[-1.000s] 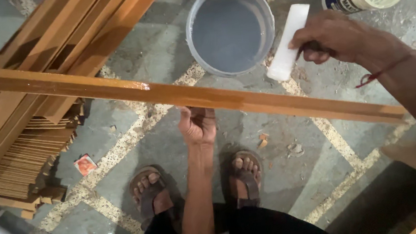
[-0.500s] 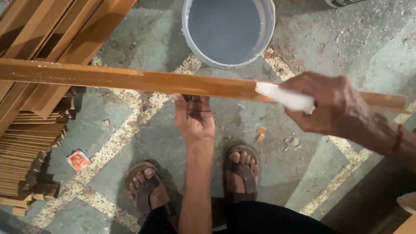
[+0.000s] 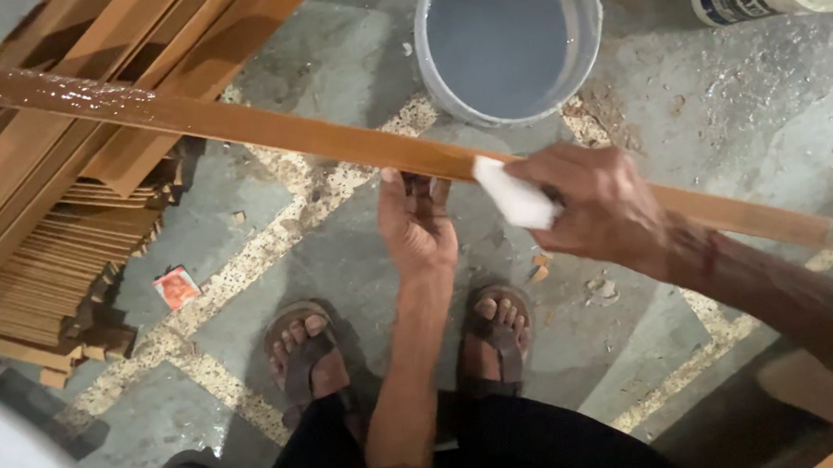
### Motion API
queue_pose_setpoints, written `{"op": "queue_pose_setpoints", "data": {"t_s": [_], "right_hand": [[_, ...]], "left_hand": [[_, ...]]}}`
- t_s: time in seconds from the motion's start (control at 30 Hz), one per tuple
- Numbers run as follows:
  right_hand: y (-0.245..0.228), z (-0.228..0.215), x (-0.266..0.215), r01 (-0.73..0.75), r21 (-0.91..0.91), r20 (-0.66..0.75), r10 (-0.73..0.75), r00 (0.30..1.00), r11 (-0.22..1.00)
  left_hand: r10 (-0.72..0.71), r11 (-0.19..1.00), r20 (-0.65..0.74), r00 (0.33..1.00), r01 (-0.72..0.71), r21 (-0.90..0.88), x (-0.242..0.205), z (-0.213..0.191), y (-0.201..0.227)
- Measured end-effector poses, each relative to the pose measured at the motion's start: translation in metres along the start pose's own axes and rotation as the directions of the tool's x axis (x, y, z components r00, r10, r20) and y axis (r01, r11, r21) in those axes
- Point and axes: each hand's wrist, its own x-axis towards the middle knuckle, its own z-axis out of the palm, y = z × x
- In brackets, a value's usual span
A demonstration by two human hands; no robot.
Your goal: The person applies a clear liquid finish to a long wooden plank using a white foam applicator. They repeatedly dip the applicator into a bucket of liquid and wipe it along the length of the plank, ensuring even coverage on the surface.
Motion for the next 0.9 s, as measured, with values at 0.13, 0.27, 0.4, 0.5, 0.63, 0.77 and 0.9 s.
{"op": "queue_pose_setpoints", "data": {"t_s": [0.13, 0.27, 0.4, 0.5, 0.63, 0.77, 0.9], "right_hand": [[0.007, 0.037, 0.042, 0.099, 0.015, -0.003, -0.099, 0.995, 0.995], [0.004, 0.060, 0.092, 0.229, 0.057, -0.021, -0.228, 0.973, 0.972], [-0.010, 0.062, 0.130, 0.197, 0.085, 0.032, -0.201, 0.979, 0.977], [-0.019, 0.052, 0.140, 0.102, -0.008, 0.148, -0.100, 0.984, 0.995], [-0.027, 0.032, 0.136, -0.086, -0.164, 0.338, 0.138, 0.931, 0.983], [-0.028, 0.005, 0.114, -0.267, -0.258, 0.500, 0.365, 0.785, 0.928], [-0.022, -0.019, 0.074, -0.385, -0.272, 0.520, 0.471, 0.713, 0.882]], "left_hand": [[-0.021, 1.000, -0.011, 1.000, 0.021, 0.005, 0.003, -0.001, 0.000], [-0.046, 0.999, -0.008, 0.999, 0.046, 0.000, 0.003, -0.003, 0.002], [-0.044, 0.999, 0.017, 0.999, 0.045, -0.013, 0.004, -0.008, 0.001], [-0.053, 0.999, 0.010, 0.999, 0.053, -0.006, 0.006, -0.013, -0.002], [-0.049, 0.998, 0.047, 0.998, 0.051, -0.029, 0.006, -0.016, -0.002], [-0.055, 0.998, 0.005, 0.998, 0.055, 0.019, 0.007, -0.011, 0.000], [-0.051, 0.999, -0.008, 0.999, 0.051, -0.018, 0.007, -0.010, -0.001]]}}
